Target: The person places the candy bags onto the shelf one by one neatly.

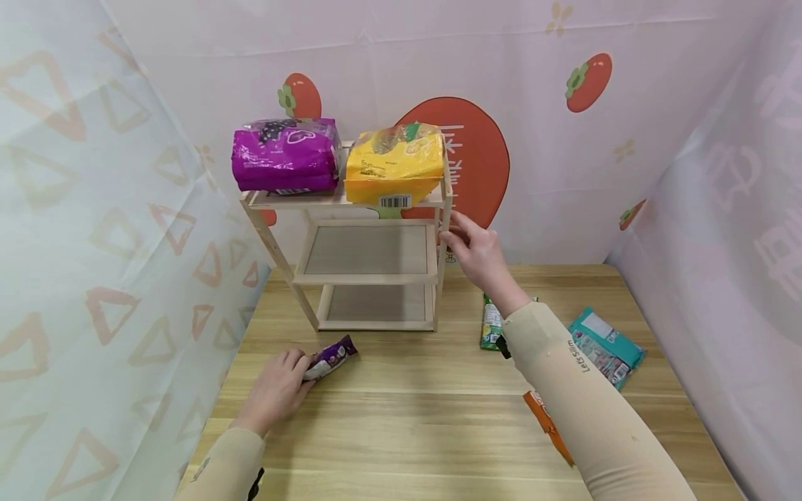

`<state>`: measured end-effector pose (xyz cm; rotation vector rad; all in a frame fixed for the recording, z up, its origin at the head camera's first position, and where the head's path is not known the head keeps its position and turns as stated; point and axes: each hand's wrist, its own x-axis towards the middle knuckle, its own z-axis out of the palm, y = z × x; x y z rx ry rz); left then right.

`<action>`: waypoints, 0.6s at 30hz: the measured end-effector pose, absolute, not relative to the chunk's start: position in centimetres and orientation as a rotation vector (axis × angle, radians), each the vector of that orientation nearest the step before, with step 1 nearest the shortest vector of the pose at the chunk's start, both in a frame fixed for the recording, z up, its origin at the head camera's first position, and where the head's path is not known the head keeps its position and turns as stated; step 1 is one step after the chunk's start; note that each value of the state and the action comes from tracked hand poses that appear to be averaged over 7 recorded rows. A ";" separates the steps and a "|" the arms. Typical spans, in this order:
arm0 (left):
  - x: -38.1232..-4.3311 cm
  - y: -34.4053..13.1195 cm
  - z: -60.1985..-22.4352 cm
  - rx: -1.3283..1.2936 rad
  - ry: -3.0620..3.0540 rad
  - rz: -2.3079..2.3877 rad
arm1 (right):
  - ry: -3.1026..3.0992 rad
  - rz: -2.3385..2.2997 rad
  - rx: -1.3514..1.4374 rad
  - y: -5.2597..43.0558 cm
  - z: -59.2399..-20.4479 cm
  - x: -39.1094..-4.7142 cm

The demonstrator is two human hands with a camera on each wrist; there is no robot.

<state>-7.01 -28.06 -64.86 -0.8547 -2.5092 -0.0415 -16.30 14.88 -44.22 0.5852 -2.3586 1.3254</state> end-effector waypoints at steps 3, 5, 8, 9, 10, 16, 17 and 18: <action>-7.0 -27.9 -64.8 -0.905 -2.512 -0.033 | -2.360 1.321 0.584 14.9 -44.3 -16.3; -6.9 -27.8 -64.7 -0.936 -2.522 -0.023 | -2.357 1.319 0.585 14.9 -44.3 -16.3; -6.7 -27.6 -64.6 -0.971 -2.539 -0.016 | -2.354 1.314 0.586 14.9 -44.3 -16.3; -6.7 -27.5 -64.5 -0.979 -2.543 -0.021 | -2.352 1.314 0.586 14.9 -44.3 -16.3; -6.7 -27.4 -64.5 -0.989 -2.544 -0.025 | -2.352 1.315 0.586 14.9 -44.3 -16.3; -6.6 -26.9 -64.5 -1.011 -2.568 -0.040 | -2.351 1.326 0.584 14.9 -44.3 -16.3; -6.6 -26.8 -64.5 -1.016 -2.571 -0.039 | -2.350 1.327 0.585 14.9 -44.3 -16.3; -6.6 -26.7 -64.4 -1.024 -2.572 -0.037 | -2.349 1.329 0.586 14.9 -44.3 -16.3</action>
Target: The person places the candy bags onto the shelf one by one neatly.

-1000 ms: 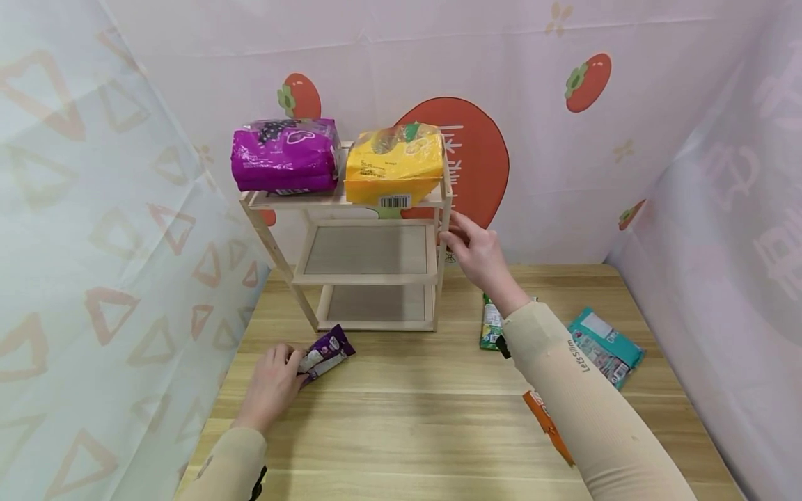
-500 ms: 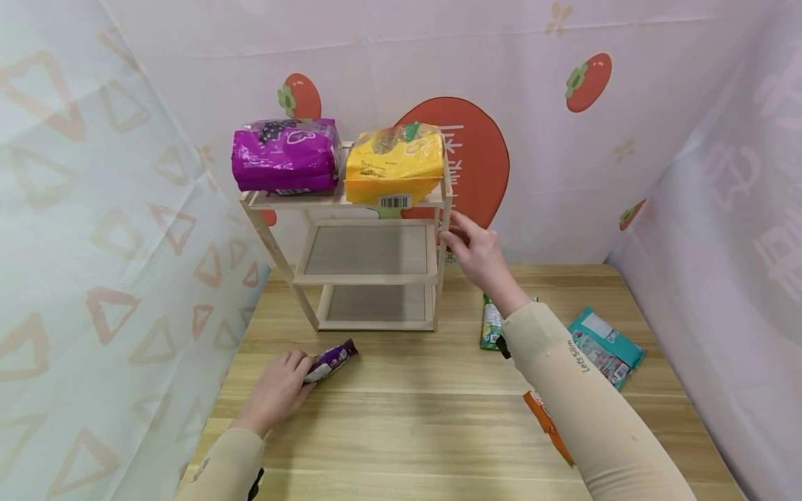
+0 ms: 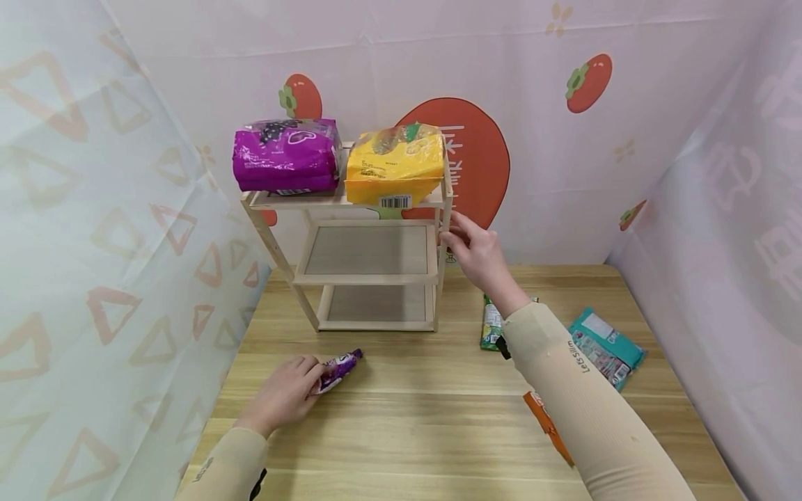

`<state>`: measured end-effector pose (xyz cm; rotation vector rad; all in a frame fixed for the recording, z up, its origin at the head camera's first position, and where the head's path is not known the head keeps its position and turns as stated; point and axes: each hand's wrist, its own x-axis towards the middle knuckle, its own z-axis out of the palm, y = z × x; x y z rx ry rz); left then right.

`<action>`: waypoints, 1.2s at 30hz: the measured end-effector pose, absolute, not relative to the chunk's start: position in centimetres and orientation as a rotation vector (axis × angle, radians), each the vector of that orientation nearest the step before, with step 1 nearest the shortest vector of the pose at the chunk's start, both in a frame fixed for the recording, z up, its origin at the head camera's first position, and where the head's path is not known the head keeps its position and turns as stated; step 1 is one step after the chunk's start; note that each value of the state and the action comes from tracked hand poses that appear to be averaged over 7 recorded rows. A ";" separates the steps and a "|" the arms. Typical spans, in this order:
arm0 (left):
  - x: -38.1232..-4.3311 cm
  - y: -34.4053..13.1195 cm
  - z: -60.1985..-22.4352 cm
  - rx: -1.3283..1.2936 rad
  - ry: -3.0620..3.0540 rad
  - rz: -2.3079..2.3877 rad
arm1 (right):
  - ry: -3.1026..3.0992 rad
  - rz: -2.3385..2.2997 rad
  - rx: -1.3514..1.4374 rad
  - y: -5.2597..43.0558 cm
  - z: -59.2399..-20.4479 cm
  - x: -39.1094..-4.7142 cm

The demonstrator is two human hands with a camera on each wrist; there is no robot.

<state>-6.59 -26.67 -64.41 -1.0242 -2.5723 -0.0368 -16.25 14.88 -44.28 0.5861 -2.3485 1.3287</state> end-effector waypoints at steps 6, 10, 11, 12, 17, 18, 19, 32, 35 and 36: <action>-6.3 -26.1 -64.1 -1.088 -2.558 -0.043 | -2.350 1.325 0.584 14.9 -44.3 -16.2; -5.9 -25.7 -64.0 -1.125 -2.570 -0.035 | -2.350 1.321 0.587 14.9 -44.3 -16.2; -5.8 -25.6 -64.1 -1.131 -2.578 -0.030 | -2.348 1.321 0.591 14.9 -44.3 -16.2; -5.7 -25.5 -64.1 -1.137 -2.588 -0.025 | -2.347 1.321 0.593 14.9 -44.3 -16.2; -5.4 -25.1 -64.5 -1.168 -2.594 -0.040 | -2.351 1.320 0.592 14.9 -44.3 -16.3; -5.4 -25.1 -64.6 -1.175 -2.591 -0.056 | -2.354 1.320 0.588 14.9 -44.3 -16.3; -5.4 -25.0 -64.7 -1.181 -2.586 -0.071 | -2.356 1.320 0.586 14.9 -44.3 -16.2; -5.8 -25.5 -64.9 -1.033 -2.676 -0.145 | -2.355 1.323 0.582 14.9 -44.3 -16.2; -5.9 -25.7 -64.8 -0.922 -2.771 -0.153 | -2.349 1.321 0.586 14.9 -44.4 -16.3; -5.9 -25.8 -64.7 -0.882 -2.810 -0.157 | -2.347 1.321 0.588 14.8 -44.4 -16.3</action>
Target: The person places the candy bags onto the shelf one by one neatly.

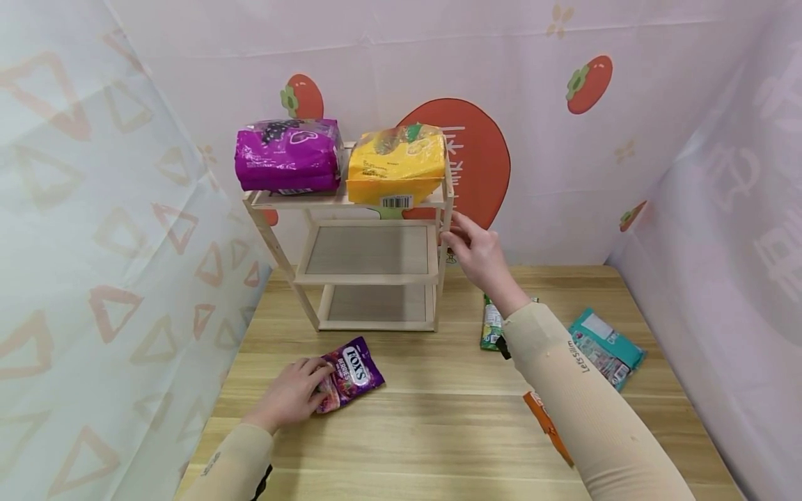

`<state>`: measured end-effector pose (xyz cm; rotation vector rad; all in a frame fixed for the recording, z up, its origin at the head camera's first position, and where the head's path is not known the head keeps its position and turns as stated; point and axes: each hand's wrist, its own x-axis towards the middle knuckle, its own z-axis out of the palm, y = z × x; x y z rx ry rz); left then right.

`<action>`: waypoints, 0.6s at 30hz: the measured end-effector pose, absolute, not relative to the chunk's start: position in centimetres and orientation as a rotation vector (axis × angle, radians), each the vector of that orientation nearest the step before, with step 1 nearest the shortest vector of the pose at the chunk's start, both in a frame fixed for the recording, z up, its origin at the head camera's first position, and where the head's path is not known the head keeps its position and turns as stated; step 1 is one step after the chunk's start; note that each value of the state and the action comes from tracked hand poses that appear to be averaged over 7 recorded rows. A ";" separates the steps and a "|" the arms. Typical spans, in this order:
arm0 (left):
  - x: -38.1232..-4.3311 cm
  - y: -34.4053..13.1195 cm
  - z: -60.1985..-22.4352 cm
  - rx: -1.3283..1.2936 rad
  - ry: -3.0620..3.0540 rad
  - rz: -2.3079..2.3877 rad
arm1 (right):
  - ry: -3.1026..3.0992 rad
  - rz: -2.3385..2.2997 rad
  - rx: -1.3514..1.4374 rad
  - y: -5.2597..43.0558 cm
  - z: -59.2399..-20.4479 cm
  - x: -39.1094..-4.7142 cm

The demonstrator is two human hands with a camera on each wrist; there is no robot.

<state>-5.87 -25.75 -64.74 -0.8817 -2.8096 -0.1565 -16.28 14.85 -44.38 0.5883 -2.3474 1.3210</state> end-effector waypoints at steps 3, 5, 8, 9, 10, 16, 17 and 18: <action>-6.1 -26.0 -64.8 -0.755 -2.908 -0.163 | -2.343 1.316 0.592 14.9 -44.4 -16.3; -6.3 -26.3 -65.1 -0.662 -2.960 -0.168 | -2.341 1.314 0.596 14.9 -44.4 -16.3; -6.6 -26.8 -65.4 -0.535 -3.022 -0.218 | -2.337 1.312 0.596 14.8 -44.4 -16.3; -6.7 -27.0 -65.5 -0.496 -3.039 -0.251 | -2.336 1.315 0.597 14.8 -44.4 -16.3; -6.8 -27.1 -65.5 -0.466 -3.055 -0.281 | -2.334 1.314 0.596 14.8 -44.4 -16.3; -7.0 -27.4 -65.5 -0.319 -3.171 -0.429 | -2.323 1.312 0.604 14.9 -44.5 -16.4; -6.9 -27.4 -65.5 -0.299 -3.188 -0.449 | -2.322 1.315 0.606 14.9 -44.5 -16.4; -6.9 -27.4 -65.5 -0.281 -3.205 -0.465 | -2.321 1.318 0.608 14.9 -44.5 -16.4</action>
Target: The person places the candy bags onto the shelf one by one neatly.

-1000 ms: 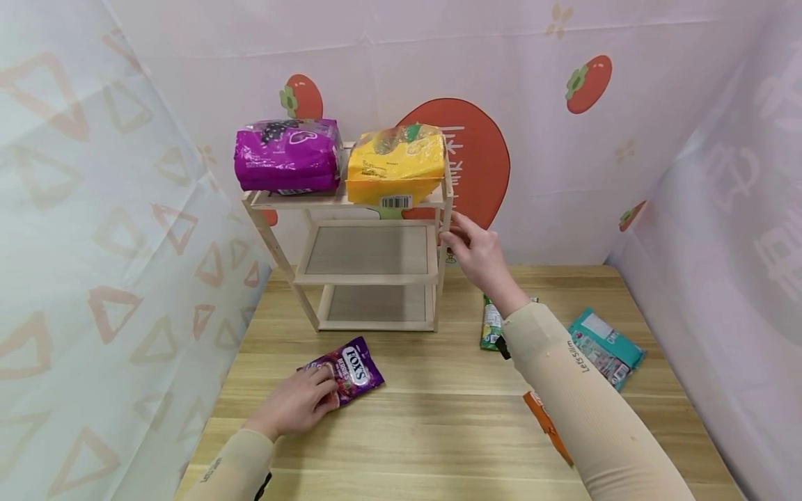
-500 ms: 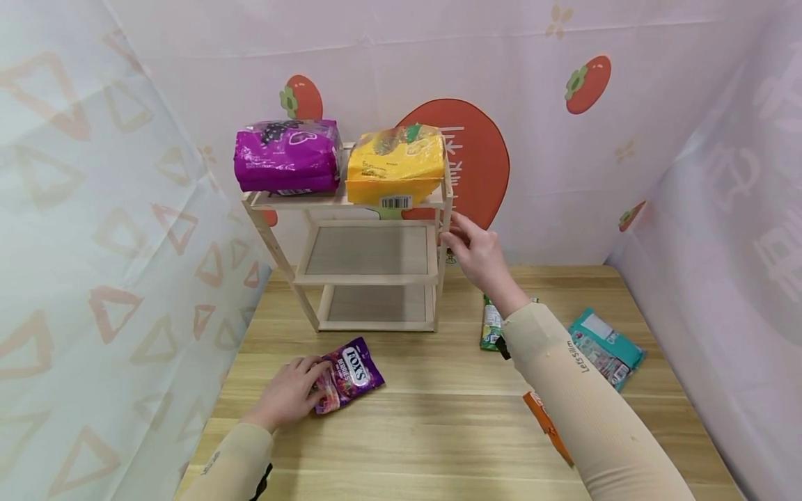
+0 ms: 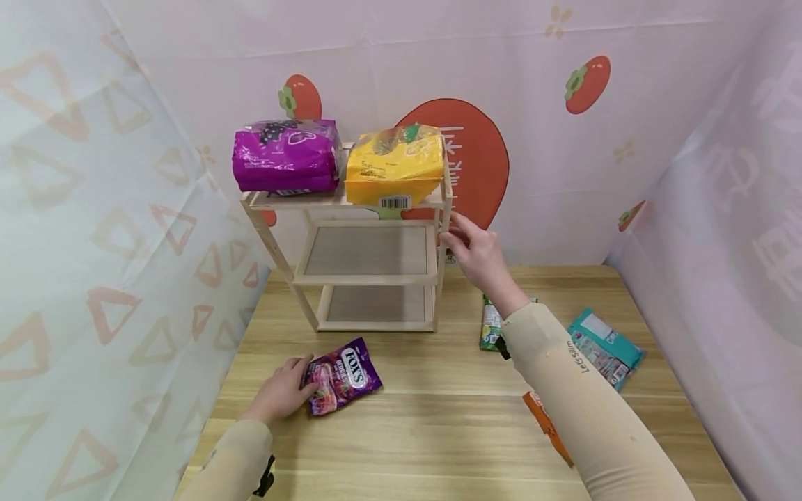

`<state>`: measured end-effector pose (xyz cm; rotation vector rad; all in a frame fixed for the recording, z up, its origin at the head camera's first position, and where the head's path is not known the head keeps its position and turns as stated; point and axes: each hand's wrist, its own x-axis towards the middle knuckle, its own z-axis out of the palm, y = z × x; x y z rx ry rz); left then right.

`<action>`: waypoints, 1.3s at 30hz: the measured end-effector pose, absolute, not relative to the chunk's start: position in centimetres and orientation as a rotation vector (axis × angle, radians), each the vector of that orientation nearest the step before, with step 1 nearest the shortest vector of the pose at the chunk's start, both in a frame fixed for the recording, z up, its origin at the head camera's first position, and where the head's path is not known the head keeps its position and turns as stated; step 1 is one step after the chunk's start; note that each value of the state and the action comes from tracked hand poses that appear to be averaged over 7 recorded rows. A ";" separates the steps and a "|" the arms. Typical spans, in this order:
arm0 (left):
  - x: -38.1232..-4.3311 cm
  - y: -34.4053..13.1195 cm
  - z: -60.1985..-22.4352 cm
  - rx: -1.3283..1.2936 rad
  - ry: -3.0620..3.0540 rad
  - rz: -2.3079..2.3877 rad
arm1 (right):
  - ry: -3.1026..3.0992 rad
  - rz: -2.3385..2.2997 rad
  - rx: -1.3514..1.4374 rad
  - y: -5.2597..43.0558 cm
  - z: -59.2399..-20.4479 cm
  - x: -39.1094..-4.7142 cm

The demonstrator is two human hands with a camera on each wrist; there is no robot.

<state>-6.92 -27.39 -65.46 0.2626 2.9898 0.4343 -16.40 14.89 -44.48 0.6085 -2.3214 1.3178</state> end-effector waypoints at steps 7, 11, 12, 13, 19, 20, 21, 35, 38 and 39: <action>-6.8 -27.1 -65.2 0.203 2.942 0.500 | -2.329 1.316 0.600 14.9 -44.5 -16.3; -6.9 -26.8 -64.9 0.168 2.920 0.556 | -2.327 1.314 0.597 14.9 -44.5 -16.3; -6.9 -26.7 -64.7 0.159 2.913 0.567 | -2.325 1.316 0.597 14.9 -44.5 -16.3; -6.9 -26.7 -64.6 0.148 2.904 0.579 | -2.322 1.320 0.597 14.9 -44.5 -16.3; -6.8 -26.6 -64.4 0.060 2.846 0.564 | -2.314 1.336 0.597 14.8 -44.5 -16.3; -6.7 -26.6 -64.4 0.046 2.840 0.551 | -2.315 1.336 0.597 14.8 -44.5 -16.3; -6.7 -26.6 -64.5 0.029 2.833 0.543 | -2.317 1.334 0.595 14.8 -44.4 -16.3; -6.3 -26.3 -64.7 -0.149 2.839 0.464 | -2.328 1.330 0.589 14.8 -44.4 -16.3; -6.3 -26.3 -65.0 -0.134 2.859 0.476 | -2.328 1.331 0.586 14.8 -44.4 -16.3; -6.3 -26.3 -65.1 -0.127 2.860 0.500 | -2.331 1.332 0.584 14.8 -44.4 -16.3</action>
